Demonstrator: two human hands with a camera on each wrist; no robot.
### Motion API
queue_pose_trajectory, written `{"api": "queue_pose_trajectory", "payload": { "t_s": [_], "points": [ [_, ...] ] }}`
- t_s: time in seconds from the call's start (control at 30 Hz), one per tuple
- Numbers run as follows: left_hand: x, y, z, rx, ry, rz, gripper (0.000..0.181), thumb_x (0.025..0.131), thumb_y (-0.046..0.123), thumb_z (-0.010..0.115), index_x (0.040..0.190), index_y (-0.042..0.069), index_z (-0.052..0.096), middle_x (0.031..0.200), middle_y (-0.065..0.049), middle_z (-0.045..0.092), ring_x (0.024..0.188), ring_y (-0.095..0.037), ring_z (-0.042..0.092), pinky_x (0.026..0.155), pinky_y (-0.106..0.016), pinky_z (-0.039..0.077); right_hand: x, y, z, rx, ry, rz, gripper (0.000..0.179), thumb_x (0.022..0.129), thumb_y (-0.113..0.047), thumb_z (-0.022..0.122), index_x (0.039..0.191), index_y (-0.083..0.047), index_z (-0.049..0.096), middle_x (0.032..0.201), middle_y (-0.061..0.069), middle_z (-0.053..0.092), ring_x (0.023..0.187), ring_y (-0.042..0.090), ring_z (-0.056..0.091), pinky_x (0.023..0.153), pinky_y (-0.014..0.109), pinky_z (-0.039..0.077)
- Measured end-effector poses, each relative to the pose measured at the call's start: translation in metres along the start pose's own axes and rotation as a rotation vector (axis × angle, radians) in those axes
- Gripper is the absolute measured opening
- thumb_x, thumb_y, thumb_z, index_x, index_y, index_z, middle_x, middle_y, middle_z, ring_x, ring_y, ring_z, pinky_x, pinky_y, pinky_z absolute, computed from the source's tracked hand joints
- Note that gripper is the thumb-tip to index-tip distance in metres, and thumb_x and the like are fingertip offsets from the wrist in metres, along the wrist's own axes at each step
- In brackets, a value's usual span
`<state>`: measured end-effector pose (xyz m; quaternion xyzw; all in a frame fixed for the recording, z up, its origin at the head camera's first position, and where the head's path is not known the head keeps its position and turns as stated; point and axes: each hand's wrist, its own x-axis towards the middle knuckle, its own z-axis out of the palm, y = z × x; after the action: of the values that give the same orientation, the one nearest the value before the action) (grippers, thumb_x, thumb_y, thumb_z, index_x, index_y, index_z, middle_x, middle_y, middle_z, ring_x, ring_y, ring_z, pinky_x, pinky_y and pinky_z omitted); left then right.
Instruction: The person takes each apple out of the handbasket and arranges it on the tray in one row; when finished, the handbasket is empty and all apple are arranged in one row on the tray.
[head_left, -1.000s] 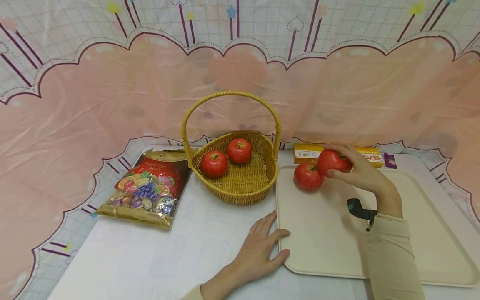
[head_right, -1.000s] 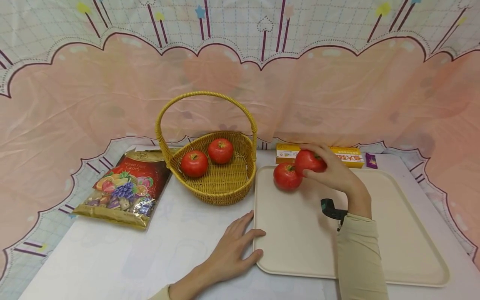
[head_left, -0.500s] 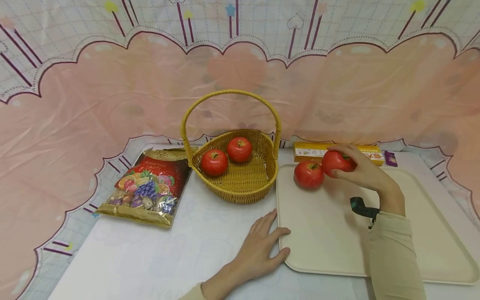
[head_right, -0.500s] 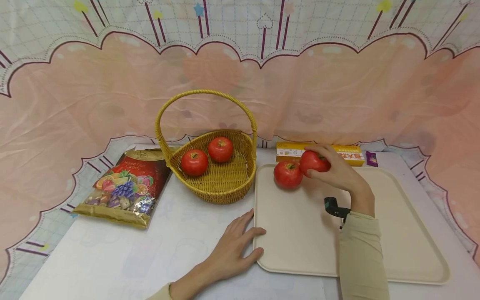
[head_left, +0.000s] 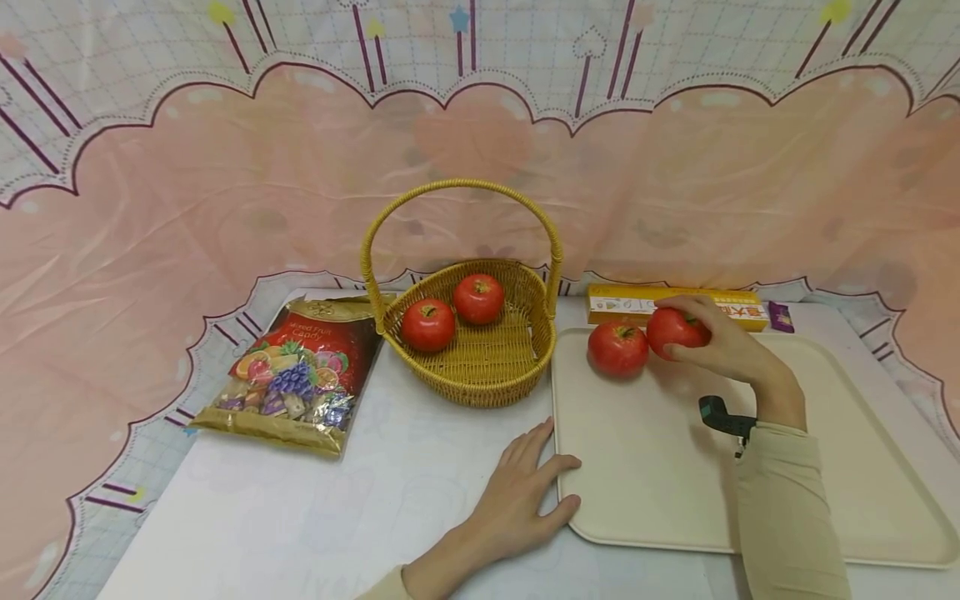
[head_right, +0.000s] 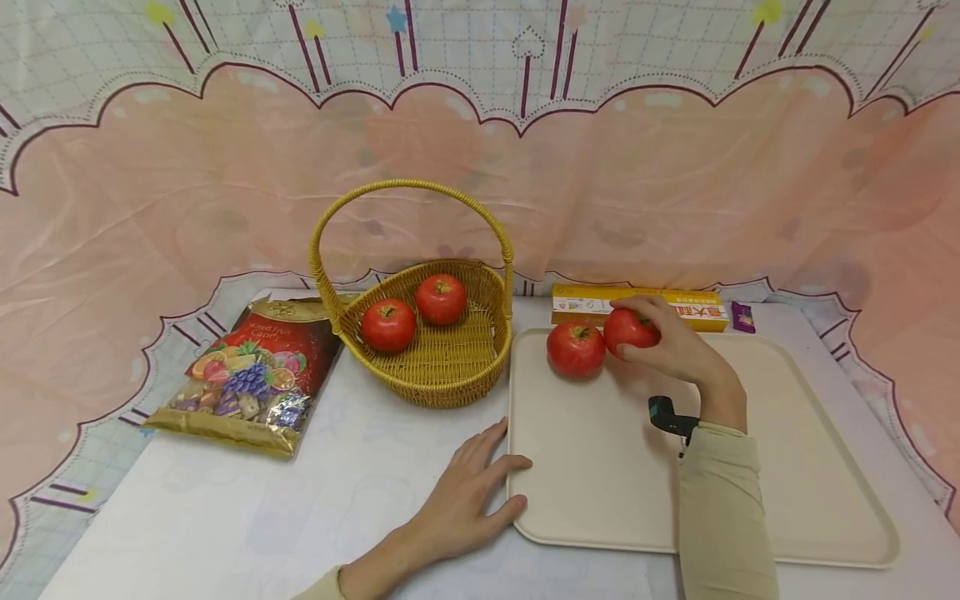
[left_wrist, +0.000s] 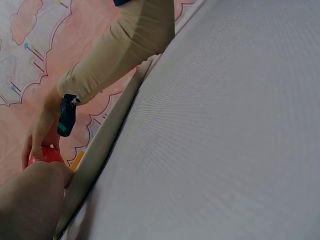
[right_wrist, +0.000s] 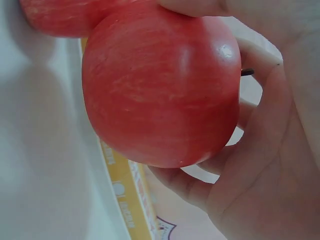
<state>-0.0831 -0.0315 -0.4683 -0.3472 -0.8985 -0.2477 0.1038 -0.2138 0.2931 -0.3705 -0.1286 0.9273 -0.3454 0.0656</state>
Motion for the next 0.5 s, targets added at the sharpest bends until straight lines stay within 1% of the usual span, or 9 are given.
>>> {"api": "queue_pose_trajectory", "payload": {
  "t_s": [0.2, 0.5],
  "points": [
    [0.000, 0.000, 0.000, -0.003, 0.002, 0.001, 0.031, 0.091, 0.039, 0.054, 0.119, 0.026, 0.056, 0.151, -0.015, 0.031, 0.140, -0.030, 0.032, 0.109, -0.049, 0.033, 0.000, 0.005, 0.003, 0.009, -0.030, 0.028, 0.066, 0.086, -0.034, 0.065, 0.143, -0.023, 0.035, 0.145, 0.018, 0.028, 0.124, 0.043, 0.033, 0.090, 0.063, 0.044],
    [0.000, 0.000, 0.000, -0.001, 0.002, 0.003, 0.031, 0.091, 0.039, 0.054, 0.119, 0.026, 0.056, 0.151, -0.015, 0.032, 0.140, -0.029, 0.031, 0.110, -0.048, 0.032, 0.005, 0.011, 0.008, -0.020, -0.046, 0.045, 0.067, 0.087, -0.037, 0.065, 0.144, -0.022, 0.034, 0.144, 0.021, 0.026, 0.122, 0.045, 0.035, 0.092, 0.066, 0.041]
  ]
}}
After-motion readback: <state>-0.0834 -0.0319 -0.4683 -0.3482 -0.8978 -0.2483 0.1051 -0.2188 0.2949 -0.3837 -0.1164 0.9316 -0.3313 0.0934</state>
